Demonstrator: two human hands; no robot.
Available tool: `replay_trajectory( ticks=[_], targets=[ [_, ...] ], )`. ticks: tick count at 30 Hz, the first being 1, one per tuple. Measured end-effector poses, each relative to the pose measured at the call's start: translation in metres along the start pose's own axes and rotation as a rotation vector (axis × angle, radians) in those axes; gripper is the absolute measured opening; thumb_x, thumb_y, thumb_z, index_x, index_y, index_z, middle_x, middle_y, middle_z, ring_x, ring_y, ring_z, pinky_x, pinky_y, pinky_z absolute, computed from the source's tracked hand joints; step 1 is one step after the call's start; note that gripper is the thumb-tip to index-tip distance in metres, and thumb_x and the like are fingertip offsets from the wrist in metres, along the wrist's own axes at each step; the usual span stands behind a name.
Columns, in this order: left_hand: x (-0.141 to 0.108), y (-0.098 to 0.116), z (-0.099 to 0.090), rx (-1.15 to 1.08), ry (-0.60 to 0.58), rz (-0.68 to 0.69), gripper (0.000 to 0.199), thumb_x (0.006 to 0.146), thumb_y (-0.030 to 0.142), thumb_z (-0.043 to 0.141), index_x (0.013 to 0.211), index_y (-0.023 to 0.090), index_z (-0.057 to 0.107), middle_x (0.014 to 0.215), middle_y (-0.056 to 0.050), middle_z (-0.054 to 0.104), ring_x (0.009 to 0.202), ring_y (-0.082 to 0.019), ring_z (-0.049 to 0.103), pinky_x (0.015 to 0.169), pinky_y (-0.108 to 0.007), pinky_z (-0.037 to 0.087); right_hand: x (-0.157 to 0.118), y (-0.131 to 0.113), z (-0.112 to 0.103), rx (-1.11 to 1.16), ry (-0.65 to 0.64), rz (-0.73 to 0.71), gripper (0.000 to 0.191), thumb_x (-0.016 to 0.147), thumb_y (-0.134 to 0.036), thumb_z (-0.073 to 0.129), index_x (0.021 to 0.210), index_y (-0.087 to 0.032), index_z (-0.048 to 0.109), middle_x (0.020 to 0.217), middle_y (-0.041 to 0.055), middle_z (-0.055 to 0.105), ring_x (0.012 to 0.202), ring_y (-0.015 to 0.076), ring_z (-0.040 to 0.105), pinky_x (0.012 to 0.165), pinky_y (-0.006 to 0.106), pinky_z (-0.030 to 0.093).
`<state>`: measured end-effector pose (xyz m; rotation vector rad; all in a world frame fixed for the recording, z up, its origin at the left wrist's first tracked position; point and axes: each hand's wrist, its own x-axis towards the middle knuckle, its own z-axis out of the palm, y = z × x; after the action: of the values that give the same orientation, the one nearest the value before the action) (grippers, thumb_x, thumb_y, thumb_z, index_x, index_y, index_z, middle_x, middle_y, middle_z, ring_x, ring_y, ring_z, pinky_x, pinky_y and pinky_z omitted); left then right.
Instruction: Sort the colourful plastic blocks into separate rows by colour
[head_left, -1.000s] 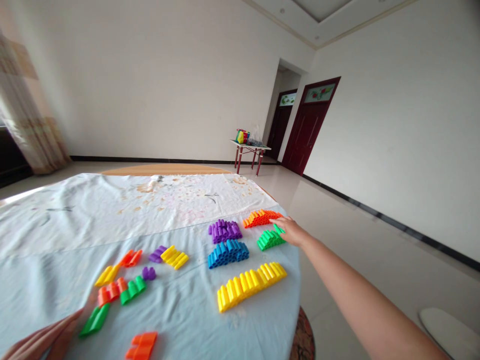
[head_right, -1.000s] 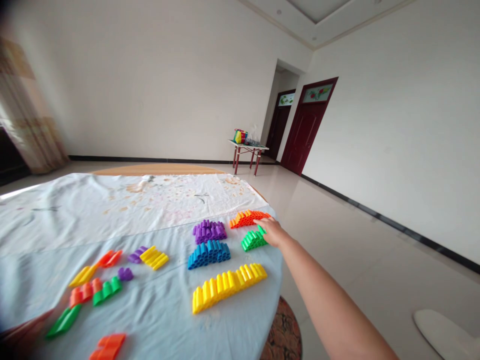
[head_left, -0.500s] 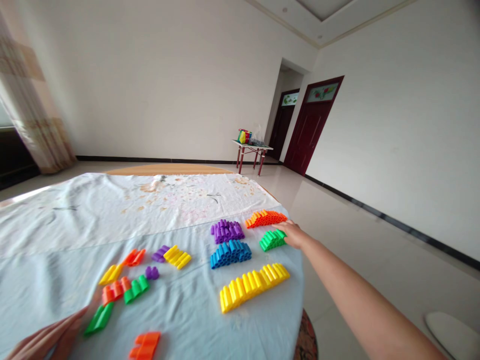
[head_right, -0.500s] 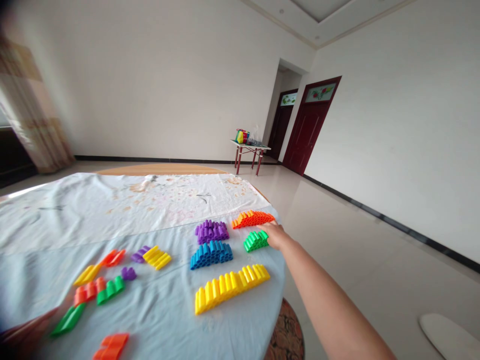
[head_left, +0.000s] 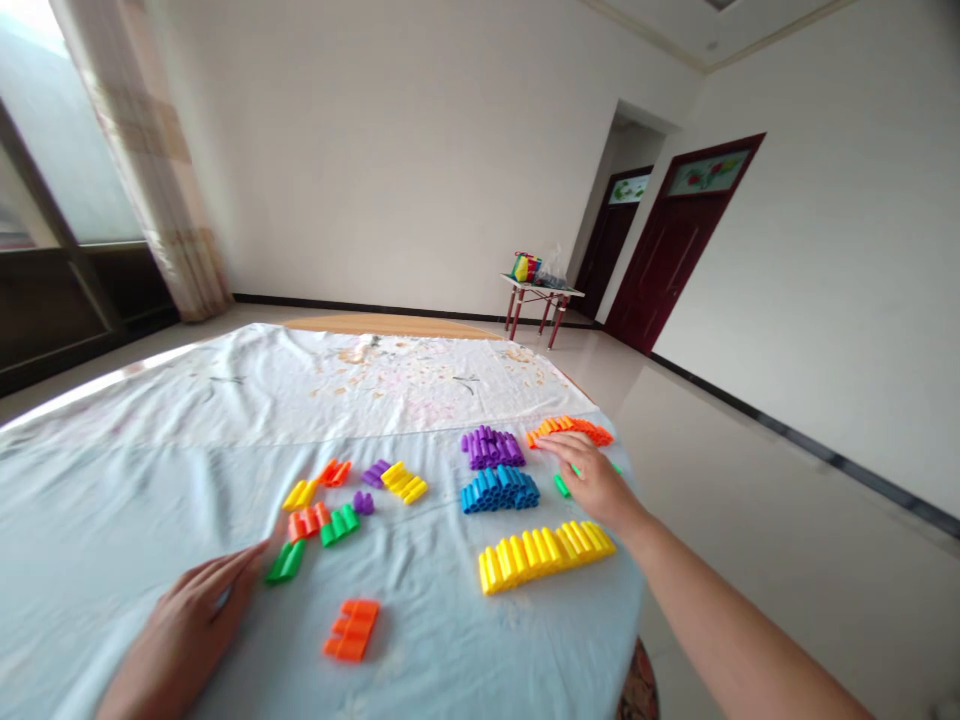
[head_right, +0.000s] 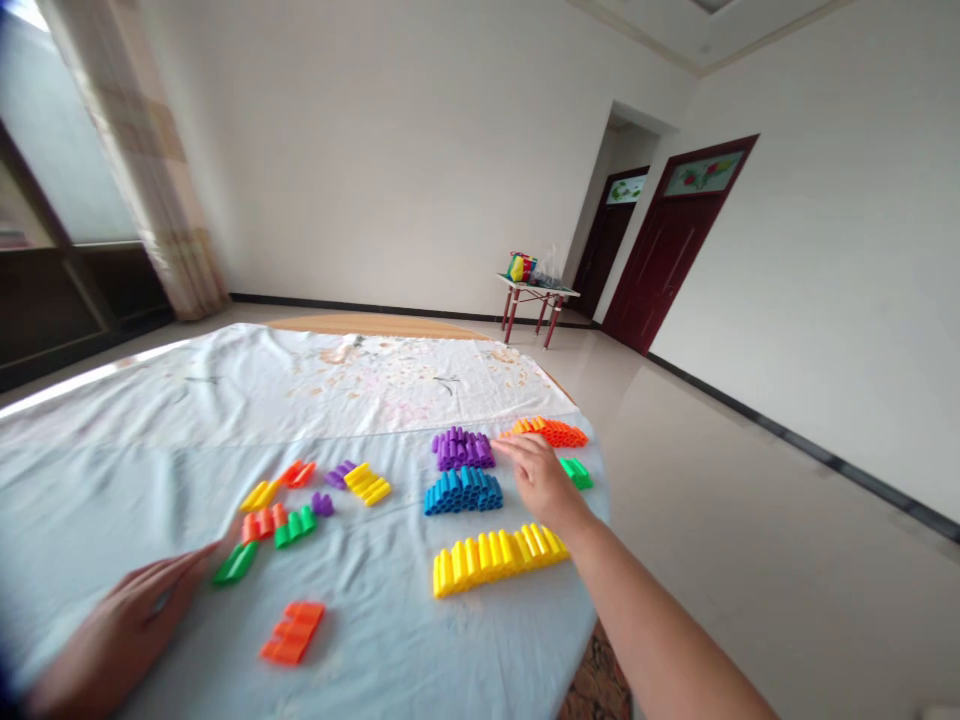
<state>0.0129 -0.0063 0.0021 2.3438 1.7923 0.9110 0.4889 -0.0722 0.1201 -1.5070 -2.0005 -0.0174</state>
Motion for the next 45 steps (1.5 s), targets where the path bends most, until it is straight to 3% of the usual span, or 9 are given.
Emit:
replay_trajectory(
  ticks=[3,7,10,13,16,19,29,39,45],
  targets=[
    [-0.005,0.003,-0.005,-0.021,-0.063,-0.018,0.041,0.083,0.052,0.038,0.107,0.031,0.064,0.105,0.003,0.07,0.1,-0.021,0.062,0.091,-0.038,0.049,-0.002,-0.059,0.031,0.216,0.03,-0.072,0.044,0.087,-0.011,0.038,0.124,-0.027,0.055,0.11,0.0055,0.064,0.107,0.0193,0.053,0.095,0.039,0.044],
    [-0.006,0.013,-0.01,0.0,-0.067,-0.028,0.044,0.084,0.049,0.037,0.108,0.025,0.065,0.106,-0.002,0.069,0.101,-0.022,0.061,0.092,-0.035,0.048,-0.014,-0.122,0.089,0.428,-0.078,-0.044,0.042,0.087,-0.012,0.043,0.125,-0.026,0.053,0.097,0.0037,0.067,0.095,0.0182,0.057,0.088,0.036,0.047],
    [-0.006,0.016,-0.012,-0.003,-0.076,-0.032,0.045,0.085,0.049,0.036,0.107,0.024,0.065,0.106,-0.003,0.069,0.101,-0.022,0.061,0.093,-0.034,0.047,-0.025,-0.151,0.126,0.496,-0.171,0.017,0.038,0.084,-0.016,0.053,0.12,-0.024,0.058,0.096,0.0035,0.068,0.095,0.0197,0.056,0.088,0.037,0.047],
    [-0.007,0.016,-0.013,-0.024,-0.069,-0.034,0.044,0.085,0.048,0.035,0.107,0.026,0.065,0.107,-0.001,0.069,0.102,-0.021,0.061,0.093,-0.033,0.047,-0.035,-0.169,0.147,0.498,-0.234,0.06,0.043,0.079,-0.026,0.063,0.122,-0.025,0.057,0.108,0.0047,0.065,0.102,0.0225,0.053,0.093,0.041,0.043],
    [-0.008,0.017,-0.013,-0.046,-0.055,-0.036,0.043,0.085,0.048,0.036,0.108,0.026,0.064,0.106,-0.001,0.07,0.101,-0.02,0.061,0.092,-0.033,0.047,-0.043,-0.176,0.154,0.465,-0.279,0.033,0.054,0.072,-0.032,0.071,0.124,-0.028,0.054,0.117,0.0041,0.06,0.107,0.0241,0.05,0.097,0.042,0.039],
    [-0.007,0.016,-0.013,-0.059,-0.042,-0.043,0.043,0.084,0.05,0.036,0.106,0.026,0.066,0.105,-0.001,0.07,0.1,-0.021,0.062,0.091,-0.032,0.048,-0.047,-0.176,0.157,0.427,-0.289,0.021,0.056,0.072,-0.028,0.072,0.124,-0.031,0.054,0.114,0.0028,0.06,0.106,0.0231,0.05,0.096,0.04,0.039],
    [-0.008,0.005,-0.007,-0.08,-0.037,-0.053,0.044,0.084,0.051,0.038,0.105,0.025,0.066,0.106,-0.003,0.07,0.1,-0.022,0.063,0.091,-0.033,0.049,-0.052,-0.176,0.169,0.345,-0.163,0.159,0.065,0.065,-0.04,0.077,0.125,-0.031,0.053,0.109,0.0068,0.057,0.102,0.0261,0.05,0.092,0.041,0.043],
    [-0.008,0.022,-0.019,-0.132,-0.055,-0.09,0.039,0.086,0.047,0.037,0.108,0.029,0.064,0.104,0.001,0.07,0.1,-0.018,0.062,0.092,-0.032,0.048,-0.055,-0.178,0.168,0.322,-0.152,0.068,0.057,0.069,-0.028,0.075,0.122,-0.032,0.053,0.11,0.005,0.059,0.1,0.0265,0.051,0.089,0.042,0.042],
    [-0.01,0.018,-0.016,-0.127,-0.033,-0.06,0.038,0.085,0.046,0.039,0.106,0.028,0.065,0.106,0.0,0.07,0.101,-0.02,0.061,0.091,-0.033,0.049,-0.055,-0.177,0.169,0.328,-0.145,0.059,0.057,0.067,-0.031,0.077,0.119,-0.032,0.055,0.11,0.0045,0.06,0.1,0.027,0.052,0.089,0.042,0.043]
  ],
)
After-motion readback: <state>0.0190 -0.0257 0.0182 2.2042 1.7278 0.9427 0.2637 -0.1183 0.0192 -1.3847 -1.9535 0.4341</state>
